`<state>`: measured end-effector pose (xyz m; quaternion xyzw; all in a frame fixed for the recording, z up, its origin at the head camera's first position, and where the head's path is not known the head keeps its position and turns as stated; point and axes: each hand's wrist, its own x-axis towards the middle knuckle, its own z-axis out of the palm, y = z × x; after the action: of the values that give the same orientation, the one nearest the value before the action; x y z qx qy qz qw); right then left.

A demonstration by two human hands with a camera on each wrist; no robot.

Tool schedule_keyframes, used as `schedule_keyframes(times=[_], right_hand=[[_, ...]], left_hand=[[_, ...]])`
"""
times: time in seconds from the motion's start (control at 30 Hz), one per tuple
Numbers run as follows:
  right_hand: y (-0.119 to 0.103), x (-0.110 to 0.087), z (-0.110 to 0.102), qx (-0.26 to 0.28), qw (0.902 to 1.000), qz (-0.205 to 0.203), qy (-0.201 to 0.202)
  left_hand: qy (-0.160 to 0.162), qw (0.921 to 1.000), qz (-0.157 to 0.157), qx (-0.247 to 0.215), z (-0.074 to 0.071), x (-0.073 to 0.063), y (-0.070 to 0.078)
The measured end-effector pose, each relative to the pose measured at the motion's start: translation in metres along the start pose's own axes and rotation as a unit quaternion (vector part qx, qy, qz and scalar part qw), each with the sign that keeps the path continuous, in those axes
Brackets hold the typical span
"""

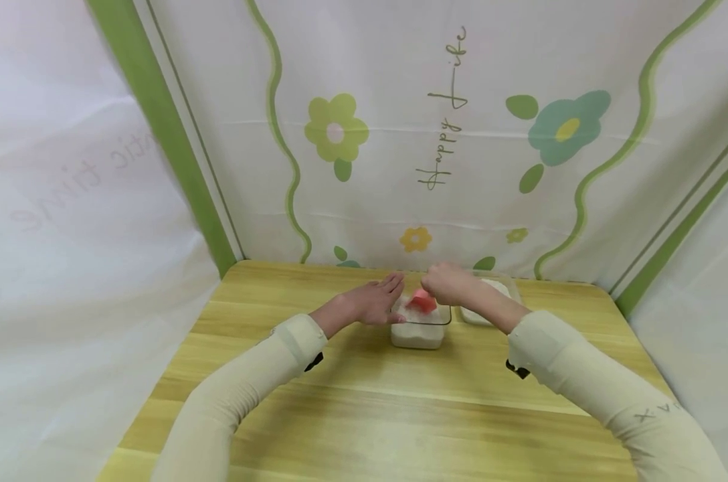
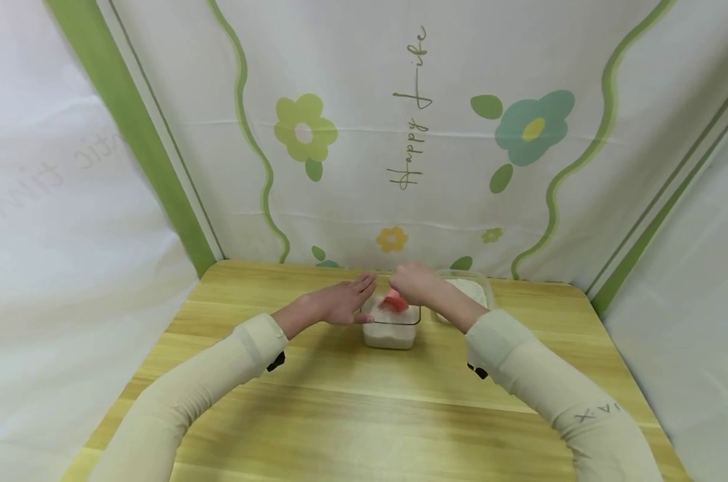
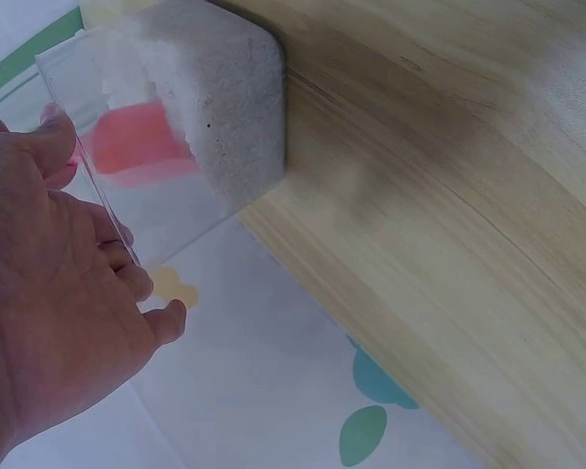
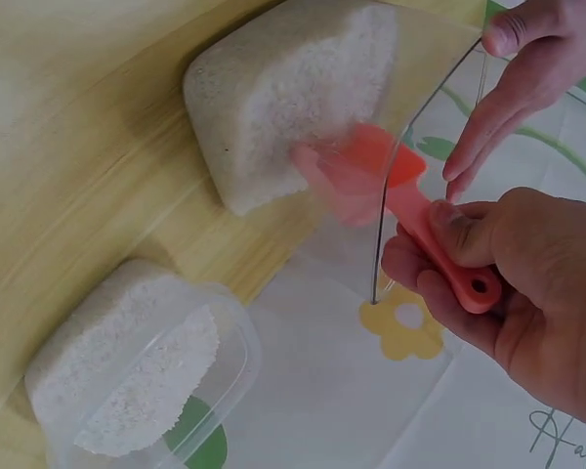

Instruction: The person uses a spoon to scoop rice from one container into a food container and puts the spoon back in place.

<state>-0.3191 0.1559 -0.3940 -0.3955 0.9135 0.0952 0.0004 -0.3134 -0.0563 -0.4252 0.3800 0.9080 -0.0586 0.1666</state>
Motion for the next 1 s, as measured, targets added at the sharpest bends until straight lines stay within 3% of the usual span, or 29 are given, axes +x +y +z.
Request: schedule_keyframes(times=[0.23, 0.47, 0.6, 0.8, 1.0], right_hand=[[0.007, 0.001, -0.011, 0.098, 0.9937, -0.028, -0.046], [0.018, -0.004, -0.013, 0.223, 0.9703, -0.032, -0.088], [0.020, -0.006, -0.009, 0.299, 0.9474, -0.003, -0.114], [0.023, -0.008, 0.005, 0.386, 0.9143, 0.056, -0.109], [0.026, -0.018, 0.016, 0.482, 0.8620, 0.122, -0.100]], left_hand=[[-0.003, 0.9999, -0.006, 0.011, -0.004, 0.000, 0.003], [-0.008, 0.9998, -0.013, 0.011, -0.005, 0.001, 0.004], [-0.010, 0.9999, -0.012, 0.004, -0.005, 0.001, 0.003], [-0.009, 0.9998, -0.017, 0.011, -0.005, 0.001, 0.002], [-0.010, 0.9998, -0.011, 0.011, -0.004, 0.001, 0.003]])
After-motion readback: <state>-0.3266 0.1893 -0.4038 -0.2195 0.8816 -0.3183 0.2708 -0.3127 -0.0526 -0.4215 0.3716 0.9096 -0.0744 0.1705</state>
